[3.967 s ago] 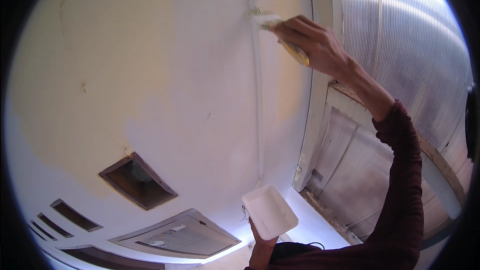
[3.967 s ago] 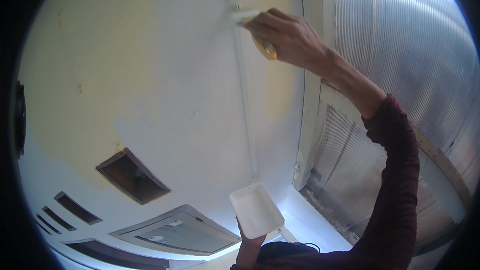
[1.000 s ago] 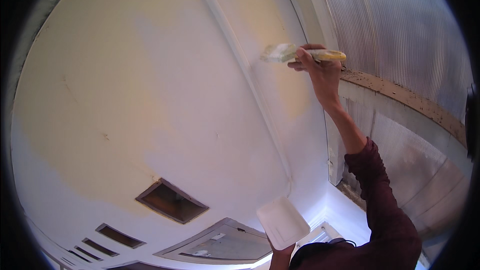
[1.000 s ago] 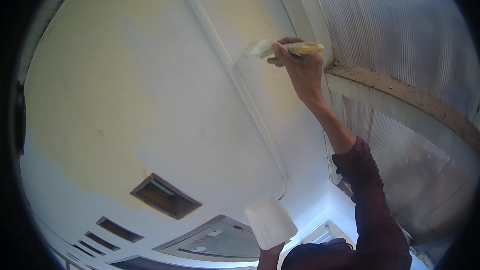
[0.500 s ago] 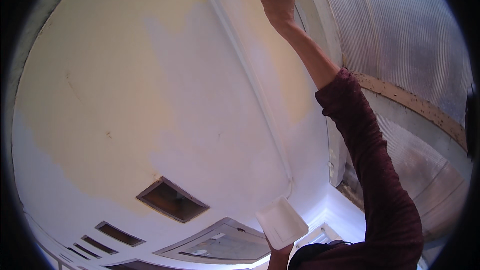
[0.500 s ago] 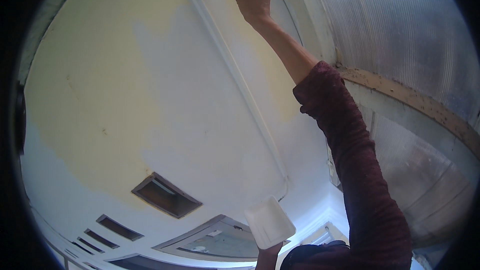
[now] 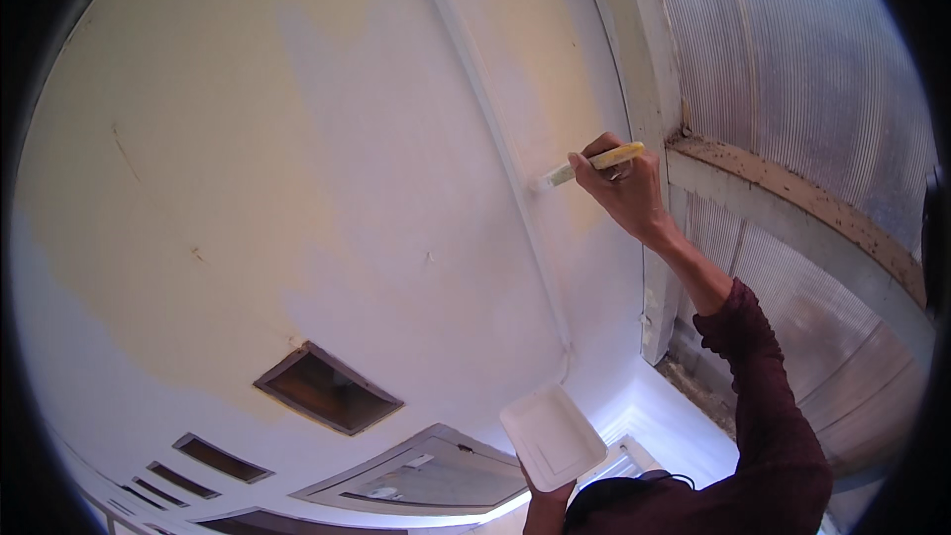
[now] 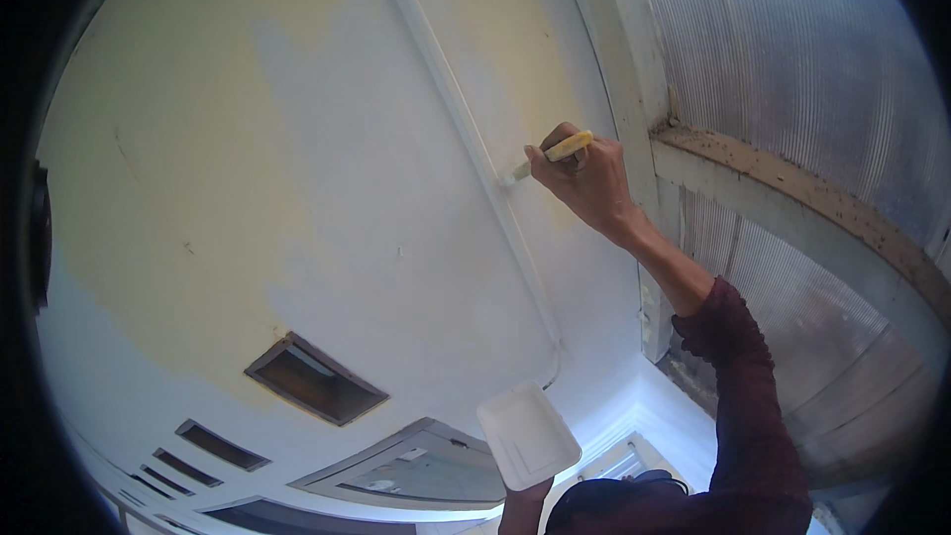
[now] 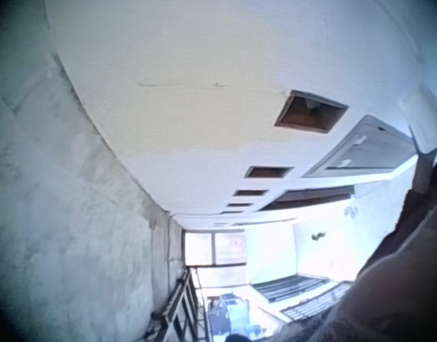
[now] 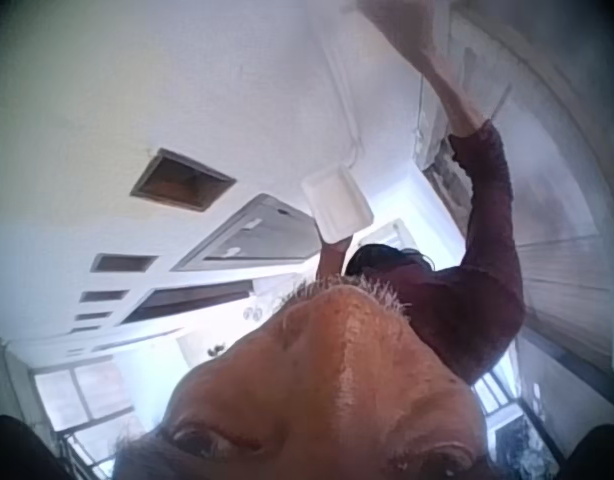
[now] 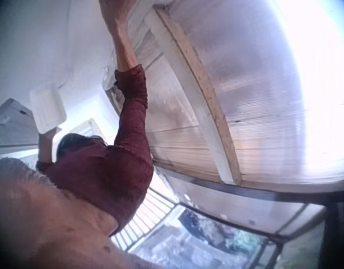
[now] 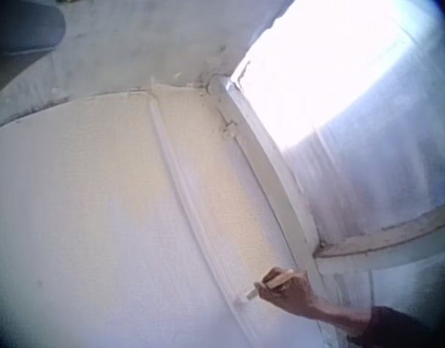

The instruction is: The person paints a ceiling white using a paintbrush and a small paint container. They repeatedly dip the brush into the container and apply paint to the ceiling surface in a stairwell area.

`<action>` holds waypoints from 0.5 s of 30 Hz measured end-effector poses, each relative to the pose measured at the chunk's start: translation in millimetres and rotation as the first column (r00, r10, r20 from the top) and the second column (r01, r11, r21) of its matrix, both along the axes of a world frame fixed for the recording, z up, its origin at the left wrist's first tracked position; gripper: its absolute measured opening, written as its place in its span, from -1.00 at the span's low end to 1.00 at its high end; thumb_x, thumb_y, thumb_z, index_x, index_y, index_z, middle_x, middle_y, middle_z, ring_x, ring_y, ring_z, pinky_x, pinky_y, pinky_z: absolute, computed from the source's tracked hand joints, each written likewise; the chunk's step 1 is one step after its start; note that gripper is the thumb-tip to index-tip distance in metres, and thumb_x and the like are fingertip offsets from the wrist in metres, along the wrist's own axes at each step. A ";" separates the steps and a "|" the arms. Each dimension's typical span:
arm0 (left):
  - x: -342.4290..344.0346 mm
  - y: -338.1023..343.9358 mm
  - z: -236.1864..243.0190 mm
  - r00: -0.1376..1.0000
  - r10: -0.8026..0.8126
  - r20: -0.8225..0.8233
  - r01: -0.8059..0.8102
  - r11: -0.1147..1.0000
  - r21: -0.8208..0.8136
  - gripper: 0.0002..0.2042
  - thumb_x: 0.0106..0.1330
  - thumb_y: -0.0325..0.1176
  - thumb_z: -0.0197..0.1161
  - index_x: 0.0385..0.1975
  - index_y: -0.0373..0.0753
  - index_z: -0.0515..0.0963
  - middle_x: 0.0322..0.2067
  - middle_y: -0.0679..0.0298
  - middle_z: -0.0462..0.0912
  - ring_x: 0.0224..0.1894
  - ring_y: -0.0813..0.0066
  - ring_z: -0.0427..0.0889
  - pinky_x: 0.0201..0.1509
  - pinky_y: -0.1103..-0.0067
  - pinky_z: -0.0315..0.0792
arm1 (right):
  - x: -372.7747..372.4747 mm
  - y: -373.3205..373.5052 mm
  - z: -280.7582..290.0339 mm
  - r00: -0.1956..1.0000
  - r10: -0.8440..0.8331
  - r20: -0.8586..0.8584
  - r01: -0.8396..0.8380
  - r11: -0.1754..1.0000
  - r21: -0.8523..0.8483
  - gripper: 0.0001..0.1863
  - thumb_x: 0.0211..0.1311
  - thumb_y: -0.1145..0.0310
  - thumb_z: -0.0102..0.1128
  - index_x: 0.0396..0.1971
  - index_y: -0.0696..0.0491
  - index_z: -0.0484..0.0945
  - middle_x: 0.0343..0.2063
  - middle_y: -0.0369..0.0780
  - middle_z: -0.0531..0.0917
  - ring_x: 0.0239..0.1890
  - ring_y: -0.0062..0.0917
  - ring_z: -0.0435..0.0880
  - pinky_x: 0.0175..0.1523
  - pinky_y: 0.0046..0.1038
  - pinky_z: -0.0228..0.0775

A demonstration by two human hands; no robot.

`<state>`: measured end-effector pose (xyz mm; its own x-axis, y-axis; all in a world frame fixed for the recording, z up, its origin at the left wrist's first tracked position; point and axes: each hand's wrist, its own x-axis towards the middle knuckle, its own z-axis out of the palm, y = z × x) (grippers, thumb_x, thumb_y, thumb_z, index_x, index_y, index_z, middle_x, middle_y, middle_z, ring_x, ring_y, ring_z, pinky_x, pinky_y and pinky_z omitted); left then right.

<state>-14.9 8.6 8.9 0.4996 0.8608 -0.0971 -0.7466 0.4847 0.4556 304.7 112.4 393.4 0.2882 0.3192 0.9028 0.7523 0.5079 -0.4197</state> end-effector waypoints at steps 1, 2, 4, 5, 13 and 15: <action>3.5 -0.4 0.6 0.995 0.051 -0.090 -0.047 0.997 0.055 -0.45 0.47 0.14 -0.03 0.30 -0.06 0.37 0.20 0.28 0.54 0.24 0.18 0.51 0.31 0.08 0.40 | 2.3 0.4 3.4 0.999 -0.037 0.027 0.038 0.999 -0.014 -0.80 0.27 0.35 0.38 -0.44 0.17 0.62 -0.68 -0.33 0.60 -0.61 -0.77 0.54 -0.50 -0.65 0.38; 8.9 -1.8 1.4 0.978 0.108 -0.176 -0.089 0.989 0.114 -0.46 0.47 0.14 -0.03 0.30 -0.07 0.37 0.20 0.28 0.54 0.24 0.18 0.51 0.31 0.08 0.40 | 6.7 3.0 9.8 0.996 -0.073 0.054 0.075 0.997 -0.027 -0.75 0.27 0.31 0.38 -0.46 0.18 0.61 -0.70 -0.33 0.59 -0.62 -0.78 0.53 -0.52 -0.65 0.37; 12.8 -1.0 0.4 0.988 0.091 -0.126 -0.079 0.992 0.097 -0.46 0.48 0.12 -0.04 0.30 -0.07 0.37 0.19 0.28 0.54 0.24 0.18 0.51 0.31 0.08 0.40 | 15.4 8.4 32.3 0.993 -0.104 0.050 0.107 0.992 -0.072 -0.66 0.27 0.23 0.37 -0.53 0.20 0.59 -0.74 -0.29 0.57 -0.67 -0.71 0.51 -0.56 -0.57 0.35; 10.0 1.1 -3.0 1.000 0.027 0.012 -0.027 0.999 0.021 -0.47 0.48 0.11 -0.04 0.30 -0.07 0.36 0.19 0.27 0.54 0.24 0.17 0.51 0.31 0.09 0.40 | 15.9 11.6 51.4 0.995 -0.095 0.017 0.096 0.989 -0.109 -0.61 0.25 0.18 0.36 -0.58 0.21 0.58 -0.75 -0.26 0.56 -0.72 -0.65 0.51 -0.58 -0.48 0.34; 12.3 -6.9 26.5 0.845 -0.100 0.526 0.155 0.986 -0.061 -0.49 0.54 0.02 -0.08 0.38 -0.10 0.26 0.28 0.23 0.43 0.32 0.19 0.42 0.38 0.15 0.34 | 18.4 37.7 203.2 0.975 -0.159 0.152 0.149 0.986 0.075 -0.49 0.27 -0.06 0.30 -0.39 0.20 0.64 -0.65 -0.24 0.65 -0.55 -0.67 0.70 -0.41 -0.61 0.54; 13.9 -9.8 30.9 0.868 -0.044 0.494 0.117 0.986 -0.118 -0.46 0.50 0.11 -0.05 0.33 -0.09 0.33 0.21 0.23 0.52 0.24 0.15 0.51 0.31 0.10 0.41 | 10.9 34.5 237.5 0.993 -0.078 0.089 0.068 0.991 0.111 -0.62 0.30 0.12 0.33 -0.36 0.21 0.66 -0.56 -0.20 0.70 -0.53 -0.62 0.69 -0.42 -0.55 0.54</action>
